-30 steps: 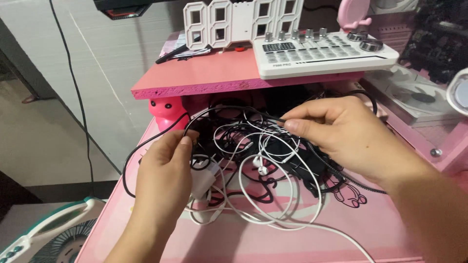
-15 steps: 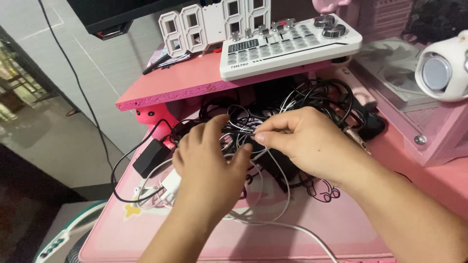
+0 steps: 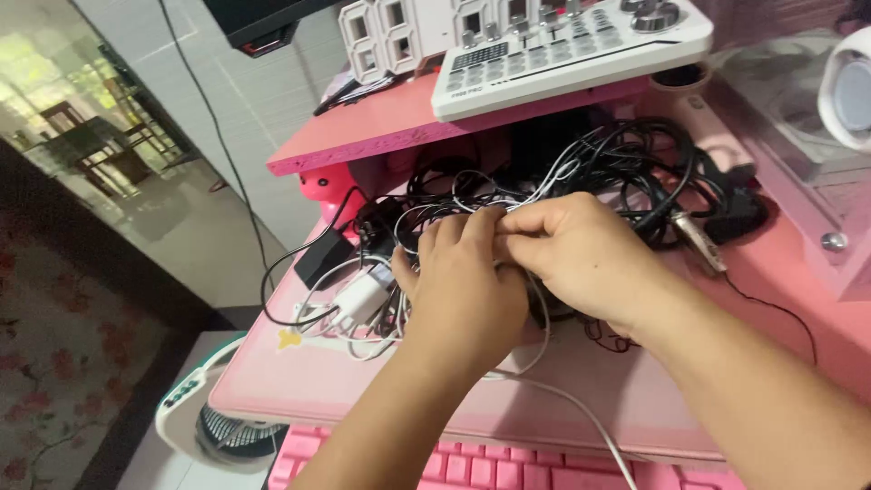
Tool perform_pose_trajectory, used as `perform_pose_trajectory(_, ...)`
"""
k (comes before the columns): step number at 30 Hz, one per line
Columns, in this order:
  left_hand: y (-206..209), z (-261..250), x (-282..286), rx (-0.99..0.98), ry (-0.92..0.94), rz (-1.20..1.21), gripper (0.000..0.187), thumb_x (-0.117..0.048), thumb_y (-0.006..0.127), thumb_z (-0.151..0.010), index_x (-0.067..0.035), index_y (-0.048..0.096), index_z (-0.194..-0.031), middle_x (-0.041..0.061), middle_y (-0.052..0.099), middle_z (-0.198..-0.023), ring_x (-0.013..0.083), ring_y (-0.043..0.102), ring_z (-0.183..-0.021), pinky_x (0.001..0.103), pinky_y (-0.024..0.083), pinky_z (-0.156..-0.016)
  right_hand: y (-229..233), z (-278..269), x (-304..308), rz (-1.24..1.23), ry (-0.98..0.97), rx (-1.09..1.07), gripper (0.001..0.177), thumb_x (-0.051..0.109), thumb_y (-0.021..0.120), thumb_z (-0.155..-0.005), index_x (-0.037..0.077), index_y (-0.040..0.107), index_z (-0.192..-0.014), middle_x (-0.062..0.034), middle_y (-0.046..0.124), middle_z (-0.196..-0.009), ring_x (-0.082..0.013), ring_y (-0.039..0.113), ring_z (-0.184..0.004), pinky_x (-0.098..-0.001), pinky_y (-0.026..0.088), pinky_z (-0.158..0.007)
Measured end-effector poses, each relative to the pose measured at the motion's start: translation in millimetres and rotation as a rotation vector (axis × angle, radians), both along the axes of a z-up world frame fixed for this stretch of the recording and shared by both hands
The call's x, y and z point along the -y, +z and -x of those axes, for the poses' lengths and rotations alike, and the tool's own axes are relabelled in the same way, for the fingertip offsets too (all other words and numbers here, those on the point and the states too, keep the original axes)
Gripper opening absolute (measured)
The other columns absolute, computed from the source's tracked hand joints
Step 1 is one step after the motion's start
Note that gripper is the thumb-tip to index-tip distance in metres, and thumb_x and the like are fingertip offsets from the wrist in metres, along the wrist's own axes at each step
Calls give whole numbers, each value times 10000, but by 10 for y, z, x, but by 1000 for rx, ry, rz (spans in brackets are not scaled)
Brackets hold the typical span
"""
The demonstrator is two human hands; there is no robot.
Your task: Untangling and organizing a collection of electronic cables and power adapters on a desk.
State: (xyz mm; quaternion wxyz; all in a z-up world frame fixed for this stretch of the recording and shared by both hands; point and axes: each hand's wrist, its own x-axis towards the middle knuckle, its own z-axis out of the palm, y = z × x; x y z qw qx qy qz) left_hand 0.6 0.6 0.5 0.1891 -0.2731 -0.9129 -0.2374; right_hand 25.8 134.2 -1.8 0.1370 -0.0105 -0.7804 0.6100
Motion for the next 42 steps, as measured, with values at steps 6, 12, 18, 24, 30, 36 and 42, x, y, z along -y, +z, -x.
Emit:
perform_pose_trajectory(6,23,-16,62,20,27,-19,540,-132,589,-789,-157,590,-1328,122,588,-1324,356,441,-1318,756,124,-1087,36,22,69,-56,4,3,221,149,675,-856,76,822,-1005,-14,819,-810,-61,664,-706,-256,540,-677)
perform_pose_trajectory(12,-48,-6,-23,30,39,-54,540,-99,562,-809,-142,576,-1347,123,602,-1326,350,461,-1303,759,110,-1090,-1,61,16,-75,17,5,211,156,668,-884,62,822,-992,-1,802,-796,-48,637,-705,-249,533,-654)
perform_pose_trajectory(18,-55,-9,-123,45,-28,-96,598,-43,544,-775,-121,556,-1368,130,628,-1305,364,463,-1289,753,67,-1105,-19,21,46,96,16,41,220,176,653,-918,36,808,-989,-13,746,-770,-74,599,-647,-275,493,-571)
perform_pose_trajectory(24,-68,33,-34,70,-64,-142,583,-41,546,-774,-118,555,-1353,133,647,-1266,362,494,-1254,751,69,-1107,8,59,113,10,-7,63,213,174,642,-926,39,800,-976,1,776,-793,-59,633,-668,-259,527,-601)
perform_pose_trajectory(30,-93,113,219,-33,-161,-148,518,-76,556,-809,-99,561,-1327,156,664,-1196,358,545,-1209,740,109,-1109,-24,89,199,-130,-42,-3,206,154,633,-940,19,789,-926,18,731,-735,-34,592,-635,-242,503,-559)
perform_pose_trajectory(36,-96,218,551,-179,-241,-271,231,-181,561,-951,-84,664,-1134,141,721,-1031,359,635,-1012,589,390,-909,103,-49,326,-12,-91,-51,143,142,687,-945,36,774,-987,63,516,-592,-22,390,-468,-214,296,-406)
perform_pose_trajectory(42,-138,177,790,-263,-229,-392,257,-271,611,-974,-65,653,-825,147,698,-804,380,636,-800,549,445,-702,256,-286,478,-161,-158,-38,180,138,692,-927,42,778,-1052,45,552,-607,-23,424,-482,-201,335,-419)
